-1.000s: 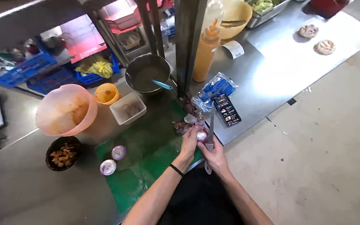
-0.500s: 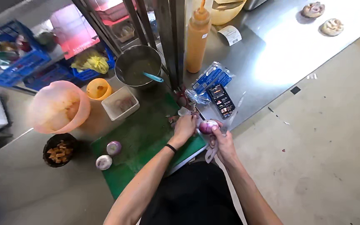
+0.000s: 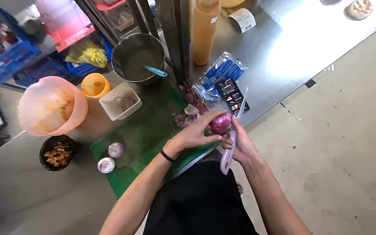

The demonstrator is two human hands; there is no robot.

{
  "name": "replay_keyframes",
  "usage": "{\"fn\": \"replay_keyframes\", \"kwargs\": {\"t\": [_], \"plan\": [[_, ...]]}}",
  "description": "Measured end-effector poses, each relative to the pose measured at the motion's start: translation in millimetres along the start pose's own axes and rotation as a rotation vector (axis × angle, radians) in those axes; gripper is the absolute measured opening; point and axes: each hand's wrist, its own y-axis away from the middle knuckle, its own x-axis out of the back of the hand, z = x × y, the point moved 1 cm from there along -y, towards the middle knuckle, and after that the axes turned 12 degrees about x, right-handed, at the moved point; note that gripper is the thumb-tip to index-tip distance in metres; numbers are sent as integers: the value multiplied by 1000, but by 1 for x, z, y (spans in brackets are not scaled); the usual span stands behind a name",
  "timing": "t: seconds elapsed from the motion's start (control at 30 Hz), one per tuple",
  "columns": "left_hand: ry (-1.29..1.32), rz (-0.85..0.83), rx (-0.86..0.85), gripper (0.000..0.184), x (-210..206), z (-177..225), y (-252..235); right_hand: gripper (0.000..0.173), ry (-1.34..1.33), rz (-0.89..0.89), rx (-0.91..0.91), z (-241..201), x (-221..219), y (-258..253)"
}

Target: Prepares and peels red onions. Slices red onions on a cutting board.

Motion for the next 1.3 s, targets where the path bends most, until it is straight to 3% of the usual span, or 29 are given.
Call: {"fn": "replay_keyframes", "kwargs": {"t": [0.13, 0.2, 0.37, 0.63, 0.8, 0.9, 1.0, 1.07, 1.1, 1.2, 1.3], "plan": [[-19, 206, -22, 73, 1, 1, 18, 51, 2, -89, -66, -6, -16, 8], [-63, 337, 47, 72, 3, 19, 38, 50, 77, -92, -59, -7, -25, 14], [58, 429, 155, 64, -4, 30, 55, 23, 60, -217, 102, 11, -27, 14], [193, 508, 183, 40, -7, 34, 53, 40, 290, -139, 421, 20, -32, 13], [24, 680, 171, 30, -12, 17, 40, 35, 430, -147, 490, 19, -27, 16], [-116, 711, 203, 25, -11, 25, 40, 24, 354, -147, 474, 19, -22, 18], [-168, 766, 228, 22, -15, 19, 31, 30, 177, -189, 440, 16, -17, 17], [-226, 769, 309, 23, -18, 15, 24, 44, 87, -260, 414, 10, -14, 16], [-260, 739, 368, 23, -20, 11, 19, 43, 50, -273, 391, 7, -13, 15], [-356, 472, 553, 28, -26, -11, 0, 37, -76, -251, 306, -1, -5, 13], [-465, 336, 523, 28, -38, -29, -17, 40, -135, -207, 271, -4, 8, 2]]}}
